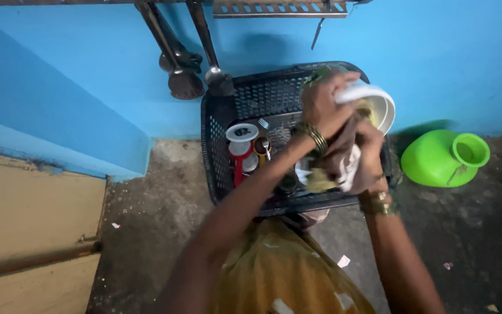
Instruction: The person dries various kitchen items including a ladle, plates, cups, and a container using a yellow cloth. The person places the dried items into a dish rack or onto a shelf.
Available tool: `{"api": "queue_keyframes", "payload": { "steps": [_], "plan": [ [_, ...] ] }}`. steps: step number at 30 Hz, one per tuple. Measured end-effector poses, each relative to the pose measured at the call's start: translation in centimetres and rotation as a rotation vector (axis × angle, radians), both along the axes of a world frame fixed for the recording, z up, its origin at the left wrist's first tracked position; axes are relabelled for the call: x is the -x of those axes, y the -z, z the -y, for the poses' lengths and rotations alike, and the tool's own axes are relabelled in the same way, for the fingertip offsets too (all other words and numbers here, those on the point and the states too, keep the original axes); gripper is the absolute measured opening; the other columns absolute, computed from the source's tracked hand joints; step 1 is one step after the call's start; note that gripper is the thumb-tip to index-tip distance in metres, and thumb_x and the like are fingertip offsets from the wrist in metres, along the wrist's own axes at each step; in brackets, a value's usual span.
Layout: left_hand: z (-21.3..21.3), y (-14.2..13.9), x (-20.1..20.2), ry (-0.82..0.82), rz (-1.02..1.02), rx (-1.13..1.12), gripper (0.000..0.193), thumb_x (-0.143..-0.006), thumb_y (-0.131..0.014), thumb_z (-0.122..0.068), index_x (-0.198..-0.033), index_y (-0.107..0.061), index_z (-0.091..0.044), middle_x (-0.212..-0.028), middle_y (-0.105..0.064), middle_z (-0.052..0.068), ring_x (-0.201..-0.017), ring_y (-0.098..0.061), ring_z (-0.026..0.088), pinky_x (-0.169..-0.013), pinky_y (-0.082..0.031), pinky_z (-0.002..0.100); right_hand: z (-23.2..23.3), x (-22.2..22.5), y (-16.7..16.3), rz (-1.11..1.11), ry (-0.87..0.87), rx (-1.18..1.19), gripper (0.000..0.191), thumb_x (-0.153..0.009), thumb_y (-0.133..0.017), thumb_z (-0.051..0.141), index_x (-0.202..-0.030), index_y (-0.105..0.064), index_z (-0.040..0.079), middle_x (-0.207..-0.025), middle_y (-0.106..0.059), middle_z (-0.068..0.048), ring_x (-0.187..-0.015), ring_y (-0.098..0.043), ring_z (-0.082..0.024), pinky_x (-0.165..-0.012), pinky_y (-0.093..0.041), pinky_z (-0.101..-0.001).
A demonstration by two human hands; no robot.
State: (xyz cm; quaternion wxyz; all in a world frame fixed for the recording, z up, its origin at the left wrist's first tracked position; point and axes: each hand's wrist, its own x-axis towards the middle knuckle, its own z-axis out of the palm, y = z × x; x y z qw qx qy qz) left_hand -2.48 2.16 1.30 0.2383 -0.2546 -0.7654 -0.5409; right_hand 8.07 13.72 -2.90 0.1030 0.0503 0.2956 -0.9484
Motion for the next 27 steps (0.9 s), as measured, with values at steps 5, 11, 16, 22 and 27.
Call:
{"api": "queue_keyframes", "payload": {
  "steps": [5, 11, 16, 22, 27],
  "plan": [
    [0.2, 0.0, 2.0, 0.131, 0.439, 0.138, 0.045, -0.072, -0.087, -0.024, -0.114, -0.072, -0.019, -0.099, -0.075, -0.002, -0.086, -0.070, 0.011, -0.074, -0.057, 0.028, 2.5, -0.6, -3.7, -0.767, 0.087, -1.320, 0.075, -0.085, -0.070, 0.019, -0.142, -0.034, -0.016, -0.123, -0.056, -0.021, -0.105, -0.058, -0.036, -0.088, -0.049, -0.0442],
    [-1.7, -0.7, 3.3, 0.057, -0.017, 0.359, 0.066, -0.065, -0.094, -0.070, -0.090, -0.068, -0.015, -0.140, -0.053, 0.022, -0.128, -0.052, 0.033, -0.097, -0.053, 0.047, 2.5, -0.3, -5.9, -0.534, 0.272, -1.720, 0.038, -0.082, -0.069, 0.004, -0.116, -0.052, -0.004, -0.103, -0.066, -0.016, -0.090, -0.067, -0.029, -0.081, -0.057, -0.0390],
    [-0.3, 0.9, 2.8, 0.206, 0.127, -0.032, 0.073, -0.090, -0.071, -0.063, -0.136, -0.053, -0.009, -0.157, -0.036, 0.024, -0.145, -0.042, 0.037, -0.118, -0.044, 0.054, 1.1, 0.0, -8.2, -0.213, 0.486, -1.013, 0.030, -0.089, -0.059, -0.001, -0.119, -0.055, -0.004, -0.096, -0.068, -0.011, -0.079, -0.066, -0.019, -0.069, -0.055, -0.0319],
    [0.1, 5.2, -1.2, 0.022, 1.096, -0.214, 0.081, -0.088, -0.055, -0.071, -0.142, -0.049, -0.011, -0.141, -0.057, 0.018, -0.129, -0.055, 0.037, -0.105, -0.045, 0.060, -0.5, 2.3, -11.3, -0.288, 0.628, -0.608, 0.033, -0.090, -0.058, -0.005, -0.121, -0.066, -0.014, -0.106, -0.072, -0.016, -0.091, -0.072, -0.021, -0.085, -0.060, -0.0313],
    [-4.9, 7.9, -1.0, 0.619, 1.427, -0.915, 0.091, -0.087, -0.046, -0.076, -0.141, -0.053, -0.004, -0.128, -0.067, 0.017, -0.106, -0.069, 0.030, -0.085, -0.057, 0.049, 2.2, 2.8, -10.6, -0.262, 0.646, -0.537, 0.035, -0.087, -0.058, -0.002, -0.119, -0.065, -0.013, -0.107, -0.071, -0.018, -0.090, -0.073, -0.023, -0.084, -0.062, -0.0340]
  ]
}}
